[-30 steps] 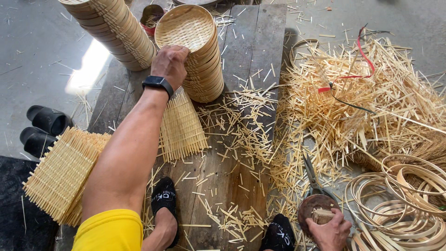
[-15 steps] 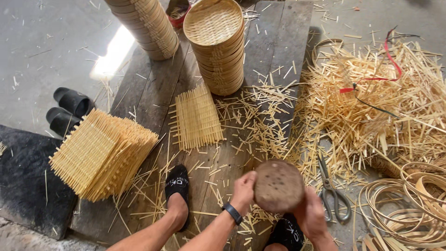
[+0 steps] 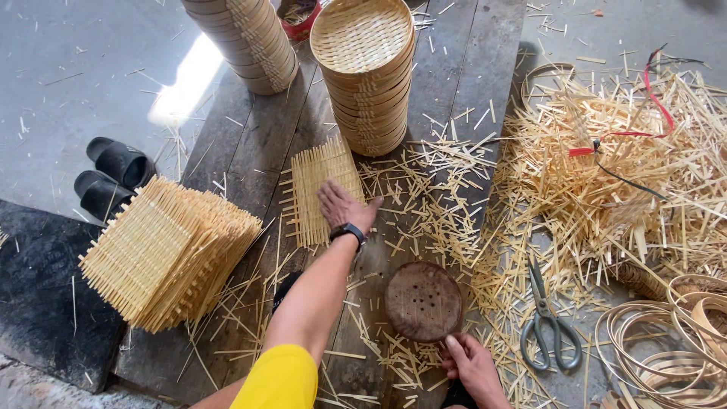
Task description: The person sits on the floor and repeatedly trims the edges of woven bamboo mats using shears and a wooden block, then attaches a bamboo ring to the mat and stacks the finished pieces. The person handles bamboo mats, rings, and shears throughout the process.
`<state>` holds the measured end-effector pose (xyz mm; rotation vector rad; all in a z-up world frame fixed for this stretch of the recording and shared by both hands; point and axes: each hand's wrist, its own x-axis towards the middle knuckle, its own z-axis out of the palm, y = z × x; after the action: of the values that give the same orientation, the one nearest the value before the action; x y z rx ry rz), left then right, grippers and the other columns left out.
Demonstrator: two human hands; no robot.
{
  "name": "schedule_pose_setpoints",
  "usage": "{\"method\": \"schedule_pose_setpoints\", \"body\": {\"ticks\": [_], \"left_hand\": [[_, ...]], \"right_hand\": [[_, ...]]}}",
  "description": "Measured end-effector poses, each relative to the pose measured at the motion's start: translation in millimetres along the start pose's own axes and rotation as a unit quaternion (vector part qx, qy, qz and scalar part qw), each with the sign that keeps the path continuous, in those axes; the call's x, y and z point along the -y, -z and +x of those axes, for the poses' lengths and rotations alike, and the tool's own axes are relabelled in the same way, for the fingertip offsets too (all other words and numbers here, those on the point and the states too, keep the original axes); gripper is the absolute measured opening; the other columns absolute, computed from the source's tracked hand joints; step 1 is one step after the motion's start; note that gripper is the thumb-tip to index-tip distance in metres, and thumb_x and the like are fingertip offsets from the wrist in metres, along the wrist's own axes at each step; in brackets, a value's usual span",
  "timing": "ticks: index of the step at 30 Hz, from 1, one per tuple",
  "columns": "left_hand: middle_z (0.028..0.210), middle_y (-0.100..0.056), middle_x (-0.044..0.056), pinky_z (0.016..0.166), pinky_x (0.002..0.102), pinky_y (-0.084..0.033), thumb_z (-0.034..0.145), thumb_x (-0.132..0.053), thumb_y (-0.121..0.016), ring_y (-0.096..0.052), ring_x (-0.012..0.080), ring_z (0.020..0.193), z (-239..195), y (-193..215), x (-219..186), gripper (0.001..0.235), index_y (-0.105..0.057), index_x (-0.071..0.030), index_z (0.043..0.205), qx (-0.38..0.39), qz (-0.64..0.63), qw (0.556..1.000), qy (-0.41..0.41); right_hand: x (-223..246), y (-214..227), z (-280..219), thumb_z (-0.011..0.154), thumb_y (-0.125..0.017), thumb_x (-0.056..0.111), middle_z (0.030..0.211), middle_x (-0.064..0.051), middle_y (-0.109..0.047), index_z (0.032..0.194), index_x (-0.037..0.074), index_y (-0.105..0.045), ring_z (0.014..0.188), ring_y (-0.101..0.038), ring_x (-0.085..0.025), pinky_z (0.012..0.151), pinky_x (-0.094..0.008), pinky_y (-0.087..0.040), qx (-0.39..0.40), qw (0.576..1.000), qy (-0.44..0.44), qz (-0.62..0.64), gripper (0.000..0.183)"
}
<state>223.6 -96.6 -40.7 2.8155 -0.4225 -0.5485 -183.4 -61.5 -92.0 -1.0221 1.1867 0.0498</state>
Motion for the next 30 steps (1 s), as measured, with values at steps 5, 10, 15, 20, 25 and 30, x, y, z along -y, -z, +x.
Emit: {"method": "schedule_pose_setpoints", "body": {"ticks": [5,10,15,20,25,30], "left_hand": [[0.166,-0.018,0.027,0.127,0.048,-0.012,0.084,-0.017,-0.068,-0.018,0.0385,0.155,12.1,2.0,29.7,0.101,-0.006,0.001,0.162,-0.044,0.001,0.999,-0.010],[0.153,-0.046,0.028,0.109,0.040,-0.049,0.097,0.007,-0.044,-0.053,0.0362,0.136,-37.8,32.5,80.8,0.067,-0.027,0.000,0.161,-0.117,-0.129,0.982,-0.074],[0.150,-0.053,0.022,0.125,0.045,-0.040,0.093,0.016,-0.046,-0.053,0.0344,0.143,-172.4,32.5,95.5,0.059,-0.049,-0.002,0.148,-0.166,-0.104,0.879,-0.434],[0.154,-0.048,0.022,0.123,0.051,-0.031,0.081,0.011,-0.056,-0.042,0.0355,0.148,-251.6,12.7,97.3,0.064,-0.052,-0.001,0.144,0.098,-0.041,0.771,-0.629],[0.151,-0.051,0.022,0.121,0.049,-0.034,0.075,0.003,-0.066,-0.043,0.0326,0.146,-238.3,15.2,96.3,0.071,-0.053,-0.001,0.144,0.118,-0.045,0.791,-0.598],[0.120,-0.066,0.020,0.093,0.040,-0.055,0.070,-0.006,-0.084,-0.064,0.0248,0.106,-179.8,-1.3,80.1,0.072,-0.051,0.002,0.134,0.114,-0.263,0.955,-0.075]], "right_hand": [[-28.6,15.5,3.7,0.093,-0.066,0.029,0.087,-0.014,-0.075,0.118,-0.003,-0.068,0.071,-0.069,-0.017,0.061,-0.029,-0.058,0.027,0.999,-0.004,0.033,0.041],[-7.0,20.8,-1.2,0.094,-0.065,0.027,0.090,-0.013,-0.074,0.120,-0.001,-0.068,0.074,-0.070,-0.019,0.064,-0.030,-0.058,-0.017,0.999,0.010,0.045,0.038],[36.3,34.1,-18.3,0.097,-0.053,0.044,0.092,-0.012,-0.073,0.119,-0.003,-0.065,0.078,-0.071,-0.018,0.069,-0.032,-0.060,0.027,0.967,0.083,0.241,0.053],[70.6,42.4,-17.6,0.085,-0.064,0.042,0.100,-0.013,-0.075,0.115,-0.002,-0.062,0.089,-0.073,-0.020,0.080,-0.034,-0.061,0.059,0.941,0.067,0.327,0.054],[71.0,28.8,5.0,0.082,-0.081,0.013,0.104,-0.013,-0.076,0.123,-0.003,-0.065,0.086,-0.071,-0.016,0.076,-0.032,-0.059,0.007,0.982,0.095,0.162,0.047],[63.4,21.2,10.5,0.083,-0.079,0.007,0.104,-0.013,-0.076,0.121,-0.003,-0.066,0.086,-0.072,-0.015,0.077,-0.030,-0.061,-0.025,0.978,0.121,0.169,0.042]]}}
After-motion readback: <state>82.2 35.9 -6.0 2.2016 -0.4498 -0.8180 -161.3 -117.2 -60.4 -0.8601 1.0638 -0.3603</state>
